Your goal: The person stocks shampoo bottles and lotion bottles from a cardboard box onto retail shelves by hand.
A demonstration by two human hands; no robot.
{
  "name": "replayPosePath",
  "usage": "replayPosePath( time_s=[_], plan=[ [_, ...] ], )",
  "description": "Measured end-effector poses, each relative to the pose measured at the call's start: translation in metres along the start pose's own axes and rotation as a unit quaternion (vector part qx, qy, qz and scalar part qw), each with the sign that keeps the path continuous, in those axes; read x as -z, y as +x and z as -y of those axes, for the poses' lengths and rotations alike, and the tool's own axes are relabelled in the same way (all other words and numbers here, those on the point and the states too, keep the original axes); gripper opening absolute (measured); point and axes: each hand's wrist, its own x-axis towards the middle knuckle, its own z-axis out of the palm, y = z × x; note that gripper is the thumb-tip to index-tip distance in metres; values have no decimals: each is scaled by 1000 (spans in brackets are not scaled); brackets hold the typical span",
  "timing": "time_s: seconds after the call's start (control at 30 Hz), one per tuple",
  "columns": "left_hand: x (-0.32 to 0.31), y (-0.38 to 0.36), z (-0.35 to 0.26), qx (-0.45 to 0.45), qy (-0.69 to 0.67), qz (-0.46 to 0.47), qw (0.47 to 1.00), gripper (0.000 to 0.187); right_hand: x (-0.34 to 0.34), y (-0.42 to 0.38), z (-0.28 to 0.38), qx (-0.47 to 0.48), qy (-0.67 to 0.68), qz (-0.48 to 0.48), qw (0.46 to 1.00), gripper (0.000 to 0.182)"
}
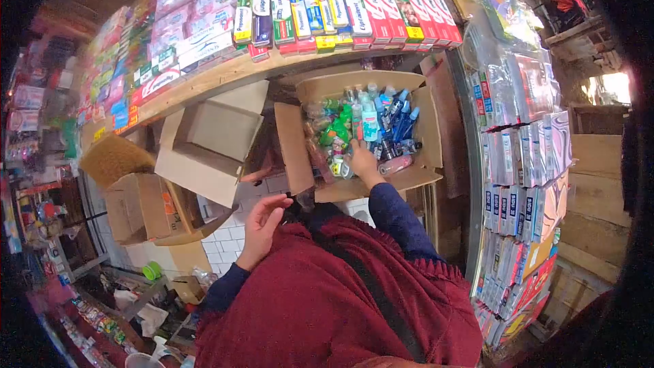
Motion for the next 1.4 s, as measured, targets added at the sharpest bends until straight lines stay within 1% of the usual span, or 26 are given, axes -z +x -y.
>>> replayPosePath(
  time_s=[0.07,0.1,0.17,0.2,0.23,0.27,0.33,0.37,0.5,0.57,0.6,0.67,0.7,0.73,0.77,0.8,0.87,0.9,1.0,1.03,1.13,1.2,1.27,1.3,1.33,1.4],
  plan=[
    [7,14,1,8,-4,3,1000,27,-7,5,-7,-5,26,0,1000,34],
    [11,23,1,10,-2,9,1000,27,-10,6,-10,3,41,-16,999,25],
    [17,39,7,11,8,15,1000,28,-13,-2,-18,63,71,-19,995,23],
    [20,47,10,7,22,24,999,30,-6,-9,-14,94,86,-22,992,23],
    [21,53,14,2,36,33,999,33,18,-20,10,76,64,-4,995,18],
    [22,60,15,-4,49,41,998,35,39,-31,28,103,70,-23,992,18],
    [16,72,14,-89,184,47,978,42,79,-55,60,158,85,-58,982,18],
    [11,76,13,-131,251,50,958,46,101,-66,78,178,116,-48,976,19],
    [-6,86,9,-205,338,82,915,56,160,-91,142,232,272,19,934,22],
    [5,84,19,-48,310,142,939,53,160,-86,155,243,354,88,899,25],
    [12,80,24,34,295,168,940,52,153,-76,154,210,422,119,874,27],
    [23,69,38,20,279,120,952,46,124,-42,139,143,551,182,802,30],
    [28,65,42,12,272,95,958,44,104,-18,124,195,461,98,860,34],
    [35,61,44,54,239,96,965,41,88,3,106,109,378,117,912,38],
    [41,58,44,97,205,96,969,39,79,14,96,115,242,31,963,39],
    [46,56,45,140,169,93,971,37,71,23,88,119,99,-56,986,40],
    [52,51,49,145,118,64,980,35,46,39,70,112,35,-87,989,42],
    [55,48,50,148,91,47,984,34,42,41,68,93,-28,-48,994,38],
    [59,47,44,152,62,35,986,32,23,51,49,92,-74,-36,992,34],
    [60,46,44,151,34,37,987,31,19,50,47,66,-31,-63,995,32],
    [59,51,47,146,-17,59,987,29,33,44,38,65,16,-35,997,28],
    [57,57,45,139,-5,83,987,28,48,31,32,100,89,-105,986,26],
    [49,64,37,147,-43,116,981,27,61,15,25,115,164,-182,963,24],
    [44,68,32,154,-58,137,977,27,77,0,30,108,205,-193,954,24],
    [39,71,27,138,-48,162,976,29,95,-17,36,65,309,-149,937,25],
    [27,76,20,112,-25,215,970,32,132,-61,50,-16,511,-59,857,25]
  ],
)
